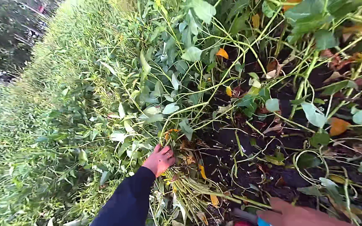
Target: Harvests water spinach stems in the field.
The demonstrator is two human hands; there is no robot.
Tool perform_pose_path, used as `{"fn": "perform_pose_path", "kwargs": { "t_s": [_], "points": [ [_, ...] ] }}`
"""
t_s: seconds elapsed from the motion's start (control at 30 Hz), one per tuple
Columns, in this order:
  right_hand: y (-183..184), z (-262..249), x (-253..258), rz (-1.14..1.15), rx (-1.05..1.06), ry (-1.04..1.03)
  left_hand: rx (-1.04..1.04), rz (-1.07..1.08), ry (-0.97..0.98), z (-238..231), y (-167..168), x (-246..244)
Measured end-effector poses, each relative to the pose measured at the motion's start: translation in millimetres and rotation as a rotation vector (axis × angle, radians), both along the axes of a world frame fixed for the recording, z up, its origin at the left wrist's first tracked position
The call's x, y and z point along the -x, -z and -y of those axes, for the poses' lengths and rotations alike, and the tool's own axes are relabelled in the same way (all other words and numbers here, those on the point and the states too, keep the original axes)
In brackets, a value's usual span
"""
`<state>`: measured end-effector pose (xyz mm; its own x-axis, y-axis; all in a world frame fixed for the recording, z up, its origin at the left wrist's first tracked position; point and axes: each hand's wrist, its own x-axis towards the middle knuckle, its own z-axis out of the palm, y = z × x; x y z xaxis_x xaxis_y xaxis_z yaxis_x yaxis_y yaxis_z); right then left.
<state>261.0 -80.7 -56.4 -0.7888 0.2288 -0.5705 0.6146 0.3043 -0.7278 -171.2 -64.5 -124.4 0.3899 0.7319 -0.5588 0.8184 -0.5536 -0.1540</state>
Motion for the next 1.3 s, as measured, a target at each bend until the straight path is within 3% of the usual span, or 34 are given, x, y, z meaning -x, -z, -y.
{"fn": "perform_pose_path", "kwargs": {
  "t_s": [0.17, 0.3, 0.4, 0.47, 0.53, 0.6, 0.67, 0.77, 0.87, 0.97, 1.07, 1.2, 1.3],
  "points": [
    [77, -68, 58, 0.067, -0.077, 0.371, 0.082, 0.043, 0.026, -12, 0, -23],
    [91, -123, 96, 0.061, -0.156, 0.598, 0.276, -0.144, -0.171, -11, 1, -75],
    [97, -159, 86, 0.045, -0.233, 0.824, 0.377, -0.223, -0.268, -1, -16, -120],
    [98, -166, 71, -0.004, -0.137, 0.878, 0.467, -0.088, -0.306, -15, -41, -146],
    [97, -163, 61, -0.057, -0.026, 0.911, 0.428, 0.184, -0.303, -46, -56, -169],
    [96, -157, 56, -0.09, 0.005, 0.943, 0.302, 0.412, -0.318, -79, -45, -189],
    [93, -154, 49, -0.036, -0.067, 0.959, 0.254, 0.41, -0.32, -108, -12, -200],
    [89, -146, 32, 0.085, -0.16, 0.909, 0.11, 0.226, -0.29, -135, 38, -190],
    [87, -131, 25, 0.054, -0.045, 0.784, -0.098, 0.132, -0.182, -158, 60, -148],
    [89, -123, 39, -0.019, 0.081, 0.707, -0.202, -0.021, -0.135, -170, 55, -102],
    [92, -126, 61, -0.053, 0.118, 0.707, -0.22, -0.128, -0.17, -148, 54, -76],
    [87, -134, 69, -0.044, 0.151, 0.692, -0.263, -0.072, -0.209, -102, 46, -62],
    [69, -124, 58, -0.064, 0.084, 0.798, -0.308, -0.076, -0.204, -87, 43, -62]
  ]
}}
